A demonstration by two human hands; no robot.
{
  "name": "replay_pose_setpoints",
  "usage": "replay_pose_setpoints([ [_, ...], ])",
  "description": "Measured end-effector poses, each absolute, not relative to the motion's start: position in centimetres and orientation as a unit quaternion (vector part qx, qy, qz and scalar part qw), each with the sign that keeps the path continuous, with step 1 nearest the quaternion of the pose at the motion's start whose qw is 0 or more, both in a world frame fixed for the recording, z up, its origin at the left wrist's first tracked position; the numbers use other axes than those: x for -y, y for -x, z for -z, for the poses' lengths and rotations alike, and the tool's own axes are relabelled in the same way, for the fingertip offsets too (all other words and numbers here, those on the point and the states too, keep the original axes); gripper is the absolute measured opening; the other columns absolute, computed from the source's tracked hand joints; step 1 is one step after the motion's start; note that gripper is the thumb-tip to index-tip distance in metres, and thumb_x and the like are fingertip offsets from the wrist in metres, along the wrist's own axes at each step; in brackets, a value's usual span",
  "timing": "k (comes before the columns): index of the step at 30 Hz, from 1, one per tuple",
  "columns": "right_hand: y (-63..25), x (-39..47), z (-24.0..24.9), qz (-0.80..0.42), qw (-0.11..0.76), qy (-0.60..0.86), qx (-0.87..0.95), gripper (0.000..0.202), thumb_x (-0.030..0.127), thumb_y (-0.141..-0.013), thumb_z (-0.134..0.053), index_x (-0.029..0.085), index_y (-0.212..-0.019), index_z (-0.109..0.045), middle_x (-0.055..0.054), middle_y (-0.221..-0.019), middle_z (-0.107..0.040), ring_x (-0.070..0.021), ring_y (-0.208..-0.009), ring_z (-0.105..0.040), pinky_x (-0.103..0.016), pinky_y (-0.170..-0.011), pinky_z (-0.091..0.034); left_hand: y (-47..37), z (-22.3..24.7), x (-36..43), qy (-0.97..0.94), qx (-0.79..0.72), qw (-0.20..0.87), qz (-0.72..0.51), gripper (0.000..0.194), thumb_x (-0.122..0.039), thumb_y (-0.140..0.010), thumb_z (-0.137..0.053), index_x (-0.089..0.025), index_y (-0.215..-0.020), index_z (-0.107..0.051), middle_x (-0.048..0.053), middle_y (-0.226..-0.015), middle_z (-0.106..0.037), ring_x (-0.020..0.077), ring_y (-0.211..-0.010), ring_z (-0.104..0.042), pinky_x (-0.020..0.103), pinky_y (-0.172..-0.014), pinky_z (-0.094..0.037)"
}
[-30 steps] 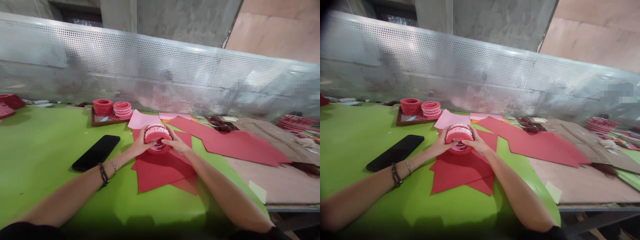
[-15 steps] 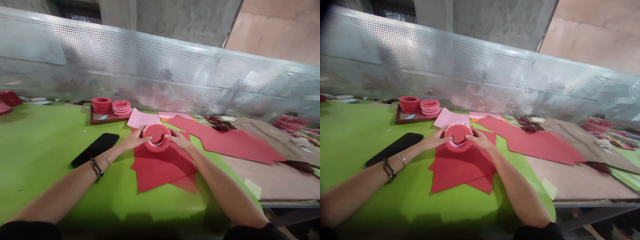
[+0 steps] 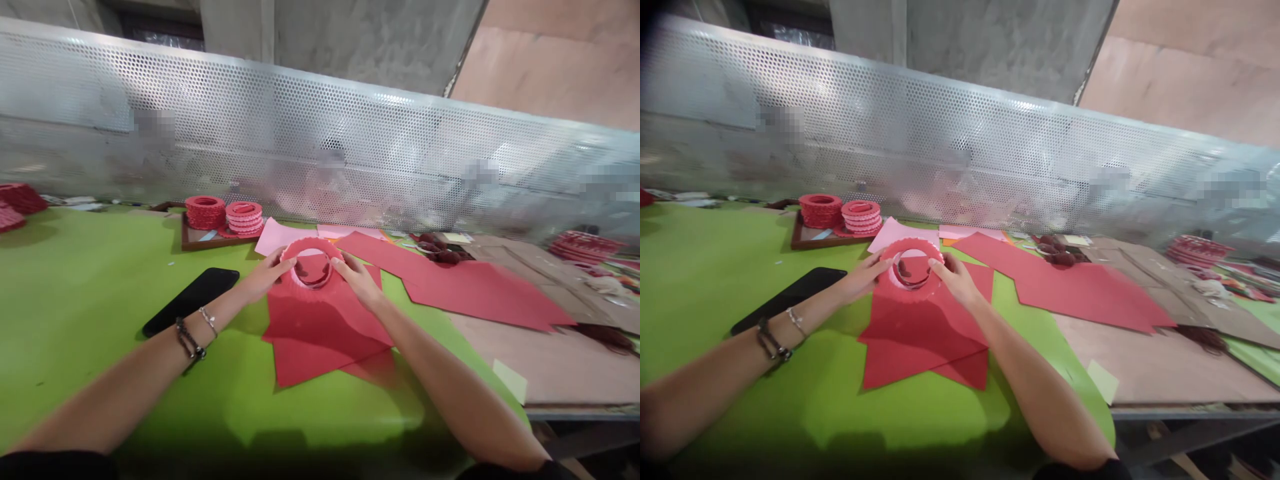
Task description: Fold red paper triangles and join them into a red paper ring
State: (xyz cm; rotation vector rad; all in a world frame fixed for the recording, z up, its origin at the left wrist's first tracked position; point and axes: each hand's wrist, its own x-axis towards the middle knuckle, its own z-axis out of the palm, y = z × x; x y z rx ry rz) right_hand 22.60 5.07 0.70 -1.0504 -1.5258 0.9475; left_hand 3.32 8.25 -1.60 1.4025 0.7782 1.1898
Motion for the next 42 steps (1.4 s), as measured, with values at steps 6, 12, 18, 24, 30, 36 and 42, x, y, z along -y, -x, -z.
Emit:
replay_pose_setpoints([
  [6,-21.8,-5.3,0.6,-0.457,0.528,0.407,0.588,0.045,0.058,-0.069,-0.059,0.019,-0.092,-0.06,-0.005,-0.095,-0.062,-0.0185,-0.088,-0.058,-0.032,-0.08,-0.046,-3.3,0.9,-7.9,-0.541,-0.278,0.584,-0.538,0.054,-0.038,-0.069,-0.062,-0.02,-0.117,-0.047,0.004,-0.098,-0.063,0.0177,-0.086,-0.061,0.03,-0.076,-0.05],
  [12,-21.3,-5.3,1.1,-0.488,0.529,0.402,0.566,0.049,0.064,-0.068,-0.056,0.018,-0.086,-0.06,-0.005,-0.083,-0.063,-0.0165,-0.077,-0.058,-0.031,-0.072,-0.048,-2.8,0.7,-8.2,-0.543,-0.277,0.602,-0.515,0.046,-0.051,-0.069,-0.062,-0.017,-0.101,-0.058,0.008,-0.092,-0.065,0.0233,-0.087,-0.061,0.033,-0.071,-0.05],
  [18,-22.1,-5.9,0.7,-0.421,0.554,0.423,0.581,0.038,0.053,-0.067,-0.062,0.02,-0.082,-0.056,-0.002,-0.081,-0.059,-0.0154,-0.075,-0.055,-0.03,-0.07,-0.046,-3.1,1.5,-9.0,-0.561,-0.315,0.569,-0.513,0.049,-0.044,-0.072,-0.063,-0.018,-0.112,-0.052,0.008,-0.103,-0.061,0.0203,-0.09,-0.059,0.031,-0.074,-0.049],
  [24,-22.8,-5.7,-0.4,-0.353,0.552,0.411,0.634,0.03,0.043,-0.064,-0.067,0.022,-0.08,-0.054,-0.001,-0.081,-0.058,-0.0163,-0.076,-0.054,-0.031,-0.07,-0.046,-2.9,1.4,-8.7,-0.611,-0.305,0.532,-0.501,0.069,-0.032,-0.059,-0.075,-0.021,-0.121,-0.046,0.011,-0.127,-0.05,0.0266,-0.114,-0.049,0.035,-0.089,-0.044],
  [30,-23.1,-5.2,-1.0,-0.364,0.529,0.357,0.678,0.04,0.047,-0.064,-0.067,0.024,-0.093,-0.054,-0.004,-0.098,-0.061,-0.0199,-0.089,-0.057,-0.036,-0.08,-0.048,-2.5,-0.4,-7.9,-0.659,-0.253,0.496,-0.506,0.063,-0.03,-0.054,-0.077,-0.017,-0.11,-0.05,0.01,-0.118,-0.056,0.0264,-0.108,-0.052,0.034,-0.09,-0.044],
  [36,-23.0,-5.3,-0.1,-0.392,0.498,0.404,0.66,0.037,0.05,-0.072,-0.061,0.024,-0.099,-0.057,-0.005,-0.106,-0.061,-0.0232,-0.102,-0.056,-0.041,-0.09,-0.046,-3.1,0.0,-7.3,-0.608,-0.302,0.517,-0.522,0.049,-0.038,-0.062,-0.07,-0.019,-0.103,-0.052,0.004,-0.096,-0.062,0.0196,-0.089,-0.06,0.027,-0.073,-0.048],
  [42,-22.7,-5.5,0.5,-0.425,0.468,0.419,0.651,0.052,0.051,-0.077,-0.056,0.028,-0.122,-0.043,-0.006,-0.116,-0.056,-0.0206,-0.101,-0.056,-0.037,-0.081,-0.052,-3.3,0.6,-8.1,-0.591,-0.385,0.533,-0.467,0.04,-0.046,-0.073,-0.061,-0.018,-0.101,-0.059,0.004,-0.085,-0.064,0.0157,-0.07,-0.062,0.023,-0.055,-0.048],
])
